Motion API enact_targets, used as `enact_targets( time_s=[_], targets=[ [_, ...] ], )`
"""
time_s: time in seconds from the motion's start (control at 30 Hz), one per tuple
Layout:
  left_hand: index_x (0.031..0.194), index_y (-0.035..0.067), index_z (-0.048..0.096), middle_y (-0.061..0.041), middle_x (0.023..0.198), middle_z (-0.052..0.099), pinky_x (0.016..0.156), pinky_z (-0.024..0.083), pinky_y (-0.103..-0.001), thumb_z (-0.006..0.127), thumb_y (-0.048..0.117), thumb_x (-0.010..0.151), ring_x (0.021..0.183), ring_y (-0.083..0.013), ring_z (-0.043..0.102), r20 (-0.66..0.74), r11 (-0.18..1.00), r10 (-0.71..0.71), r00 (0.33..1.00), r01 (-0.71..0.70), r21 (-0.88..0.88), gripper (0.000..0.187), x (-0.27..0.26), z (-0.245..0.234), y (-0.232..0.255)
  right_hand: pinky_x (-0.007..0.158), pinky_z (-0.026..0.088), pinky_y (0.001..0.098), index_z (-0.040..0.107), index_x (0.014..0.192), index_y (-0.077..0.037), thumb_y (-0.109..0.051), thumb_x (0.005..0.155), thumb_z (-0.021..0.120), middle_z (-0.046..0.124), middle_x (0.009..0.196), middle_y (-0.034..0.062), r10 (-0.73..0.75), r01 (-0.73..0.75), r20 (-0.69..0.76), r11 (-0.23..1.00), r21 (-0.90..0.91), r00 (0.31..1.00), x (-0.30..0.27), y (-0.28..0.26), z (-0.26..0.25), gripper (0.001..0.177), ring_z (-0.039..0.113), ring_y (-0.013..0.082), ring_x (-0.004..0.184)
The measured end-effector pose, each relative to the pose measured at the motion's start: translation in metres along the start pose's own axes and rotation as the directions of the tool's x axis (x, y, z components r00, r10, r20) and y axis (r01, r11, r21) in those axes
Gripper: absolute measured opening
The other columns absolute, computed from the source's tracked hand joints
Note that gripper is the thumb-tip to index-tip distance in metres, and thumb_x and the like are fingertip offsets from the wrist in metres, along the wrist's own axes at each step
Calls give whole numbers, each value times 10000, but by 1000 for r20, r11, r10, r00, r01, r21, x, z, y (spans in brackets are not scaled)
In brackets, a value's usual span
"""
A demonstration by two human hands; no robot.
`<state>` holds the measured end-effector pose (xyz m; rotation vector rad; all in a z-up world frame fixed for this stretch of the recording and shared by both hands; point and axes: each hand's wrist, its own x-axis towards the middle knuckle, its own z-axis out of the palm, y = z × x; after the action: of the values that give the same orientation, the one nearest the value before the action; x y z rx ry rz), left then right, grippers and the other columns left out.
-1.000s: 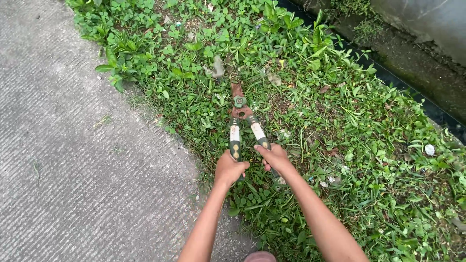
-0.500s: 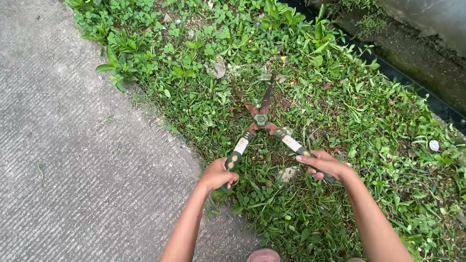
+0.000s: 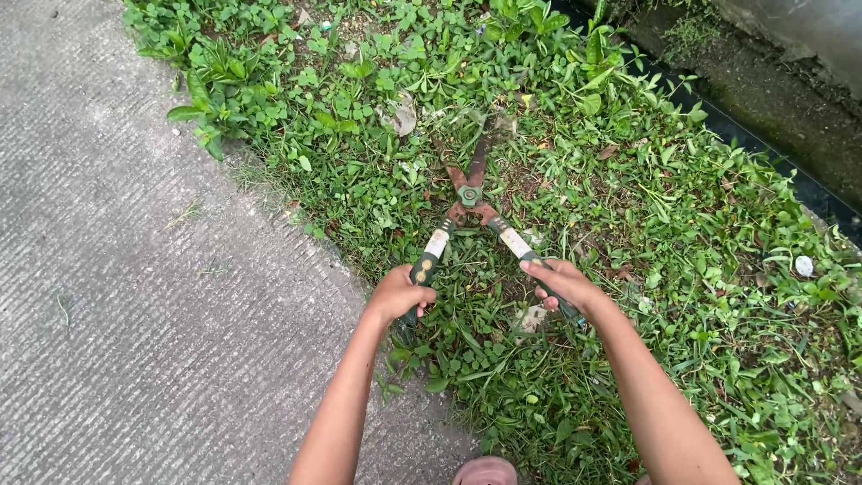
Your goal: Trim weeds and grass along the edge of a concrete path using garden shears.
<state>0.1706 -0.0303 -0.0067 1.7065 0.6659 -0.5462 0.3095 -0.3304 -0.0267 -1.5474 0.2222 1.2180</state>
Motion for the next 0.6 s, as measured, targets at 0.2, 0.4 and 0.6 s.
enact_targets(
  time_s=[0.2, 0.4, 0.6],
  targets=[
    [990, 91, 573, -33, 720, 688, 588, 561, -285, 772, 72, 727, 564, -125, 664, -171, 998, -59, 984, 56, -25, 331, -22, 66, 40, 340, 384, 202, 578, 1029, -49, -342, 930, 713, 533, 659, -35, -136, 141, -107, 989, 42, 985, 23, 21, 63, 338, 477, 44, 444],
    [916, 38, 619, -48, 732, 707, 609, 586, -279, 780, 70, 712, 581, -119, 682, -36, 999, -44, 998, 45, 15, 262, -16, 53, 41, 315, 358, 226, 541, 990, -62, -314, 927, 707, 512, 629, 7, 33, -33, -81, 999, 1, 996, -7, -7, 26, 308, 445, 85, 432],
    [927, 55, 584, -52, 715, 684, 593, 571, -295, 774, 78, 720, 579, -149, 673, -77, 998, -55, 996, 54, -9, 282, -24, 52, 45, 339, 362, 206, 549, 979, -61, -301, 928, 723, 525, 625, -43, -56, 55, -39, 998, -33, 998, -6, -6, 16, 301, 465, 54, 439]
  ],
)
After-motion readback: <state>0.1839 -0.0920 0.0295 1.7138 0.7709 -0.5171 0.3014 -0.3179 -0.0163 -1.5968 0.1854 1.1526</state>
